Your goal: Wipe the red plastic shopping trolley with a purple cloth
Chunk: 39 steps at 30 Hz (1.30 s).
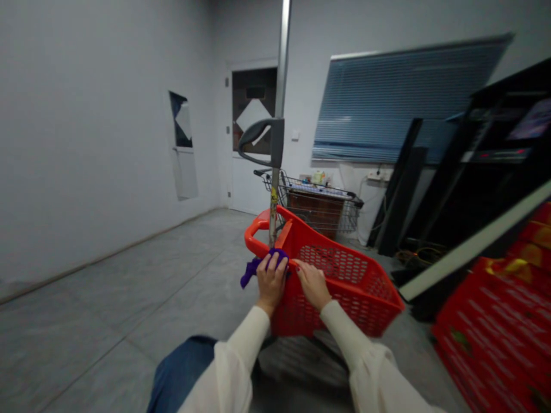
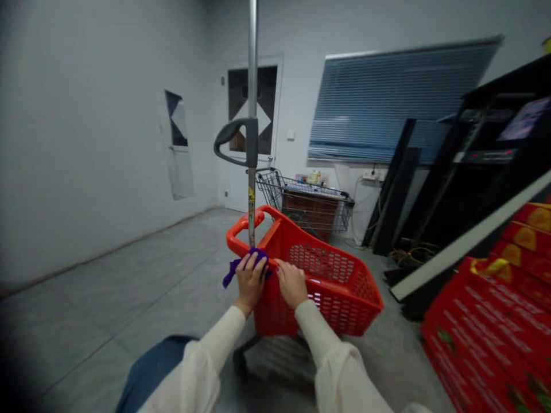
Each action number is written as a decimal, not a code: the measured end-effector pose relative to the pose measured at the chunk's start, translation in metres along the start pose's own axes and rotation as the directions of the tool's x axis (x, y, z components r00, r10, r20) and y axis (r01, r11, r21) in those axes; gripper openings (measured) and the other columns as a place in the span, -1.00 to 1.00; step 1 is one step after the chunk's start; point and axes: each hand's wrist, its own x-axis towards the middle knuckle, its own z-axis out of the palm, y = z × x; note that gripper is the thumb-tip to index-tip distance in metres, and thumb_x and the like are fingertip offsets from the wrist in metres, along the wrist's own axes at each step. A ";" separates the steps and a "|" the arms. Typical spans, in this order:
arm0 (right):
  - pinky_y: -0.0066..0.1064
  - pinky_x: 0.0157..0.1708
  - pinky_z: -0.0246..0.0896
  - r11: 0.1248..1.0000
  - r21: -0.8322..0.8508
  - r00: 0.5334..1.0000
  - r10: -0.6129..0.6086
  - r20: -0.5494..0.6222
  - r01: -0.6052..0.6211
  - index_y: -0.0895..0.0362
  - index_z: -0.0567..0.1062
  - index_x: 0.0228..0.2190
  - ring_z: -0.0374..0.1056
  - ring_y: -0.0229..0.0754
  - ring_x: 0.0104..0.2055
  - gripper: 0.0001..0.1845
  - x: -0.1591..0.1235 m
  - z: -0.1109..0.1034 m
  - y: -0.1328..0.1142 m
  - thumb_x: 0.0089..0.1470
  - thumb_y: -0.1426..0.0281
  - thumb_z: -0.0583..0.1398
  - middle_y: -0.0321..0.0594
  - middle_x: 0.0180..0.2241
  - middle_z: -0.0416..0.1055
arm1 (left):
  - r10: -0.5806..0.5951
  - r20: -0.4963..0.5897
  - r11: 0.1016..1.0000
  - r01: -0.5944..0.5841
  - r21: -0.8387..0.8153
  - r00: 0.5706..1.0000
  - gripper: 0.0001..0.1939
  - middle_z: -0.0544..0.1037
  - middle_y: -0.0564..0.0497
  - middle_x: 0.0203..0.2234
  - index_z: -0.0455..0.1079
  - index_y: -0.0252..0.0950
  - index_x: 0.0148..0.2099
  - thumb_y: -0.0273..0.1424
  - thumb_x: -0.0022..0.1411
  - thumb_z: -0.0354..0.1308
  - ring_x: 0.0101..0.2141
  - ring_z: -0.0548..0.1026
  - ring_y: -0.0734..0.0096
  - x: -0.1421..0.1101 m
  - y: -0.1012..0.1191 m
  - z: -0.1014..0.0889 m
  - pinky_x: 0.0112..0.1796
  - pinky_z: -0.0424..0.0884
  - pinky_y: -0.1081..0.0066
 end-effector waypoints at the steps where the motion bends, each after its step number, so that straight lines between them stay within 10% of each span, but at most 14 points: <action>1: -0.28 0.05 0.15 1.000 -0.002 1.000 -0.009 -0.003 0.009 -0.02 0.36 0.17 0.35 -0.17 0.11 -0.52 0.000 0.001 -0.001 0.38 0.31 -0.15 -0.21 0.14 0.43 | 0.036 0.030 0.999 -0.036 -0.009 0.999 -0.71 0.51 -0.15 0.08 0.50 -0.11 0.06 -0.40 0.38 0.05 0.15 0.38 0.11 -0.004 0.000 0.001 0.13 0.31 0.07; 10: -0.27 0.03 0.11 0.991 -0.082 0.989 0.094 -0.110 -0.104 0.01 0.42 0.11 0.37 -0.14 0.04 -0.55 -0.006 0.010 -0.006 0.38 0.32 -0.13 -0.14 0.06 0.48 | 0.116 0.109 0.992 -0.120 0.035 0.987 -0.66 0.46 -0.08 0.17 0.49 -0.07 0.11 -0.43 0.38 0.04 0.19 0.35 0.08 0.030 0.004 -0.006 0.15 0.29 0.04; 17: -0.29 -0.10 0.14 0.958 -0.217 0.982 0.180 -0.060 -0.189 0.07 0.52 -0.08 0.41 -0.08 -0.07 -0.58 -0.014 -0.009 0.015 0.37 0.33 -0.10 -0.04 -0.10 0.55 | 0.277 0.354 0.955 -0.297 0.001 0.893 -0.62 0.47 -0.05 0.16 0.47 -0.05 0.11 -0.49 0.35 0.04 0.17 0.36 0.12 0.047 -0.002 -0.023 0.14 0.32 0.08; 22: -0.31 -0.07 0.09 0.953 -0.189 0.971 0.232 -0.048 -0.237 0.05 0.52 -0.20 0.39 -0.12 -0.05 -0.62 -0.020 -0.007 0.029 0.36 0.35 -0.09 -0.16 -0.17 0.57 | 0.165 0.373 0.965 -0.228 0.129 0.913 -0.65 0.47 -0.12 0.12 0.46 -0.14 0.10 -0.47 0.35 0.02 0.11 0.37 0.06 0.059 0.014 -0.024 0.09 0.33 0.05; 27: -0.31 -0.06 0.07 0.953 -0.210 0.975 0.220 -0.023 -0.219 0.07 0.51 -0.19 0.40 -0.13 -0.05 -0.61 -0.018 -0.007 0.024 0.37 0.36 -0.10 -0.15 -0.16 0.57 | 0.334 0.501 0.924 -0.383 -0.004 0.799 -0.74 0.50 -0.13 -0.03 0.47 -0.20 -0.01 -0.48 0.32 0.03 0.01 0.39 0.12 0.057 0.051 -0.019 -0.01 0.36 0.16; 35: -0.32 -0.11 0.11 0.939 -0.239 0.968 0.248 -0.020 -0.246 0.09 0.53 -0.22 0.44 -0.13 -0.09 -0.57 -0.015 -0.009 0.022 0.38 0.35 -0.13 -0.12 -0.20 0.59 | 0.123 0.530 0.952 -0.251 0.176 0.839 -0.78 0.48 -0.19 -0.21 0.46 -0.28 -0.13 -0.49 0.26 0.02 -0.13 0.39 0.08 0.095 0.037 -0.042 -0.14 0.31 0.14; 39: -0.31 -0.15 0.13 0.916 -0.290 0.959 0.281 -0.032 -0.278 0.12 0.53 -0.19 0.46 -0.10 -0.13 -0.55 -0.019 -0.014 0.024 0.38 0.30 -0.12 -0.06 -0.20 0.58 | 0.221 0.614 0.944 -0.325 0.061 0.758 -0.79 0.47 -0.20 -0.22 0.47 -0.28 -0.14 -0.49 0.23 0.05 -0.13 0.38 0.10 0.089 0.051 -0.037 -0.13 0.30 0.15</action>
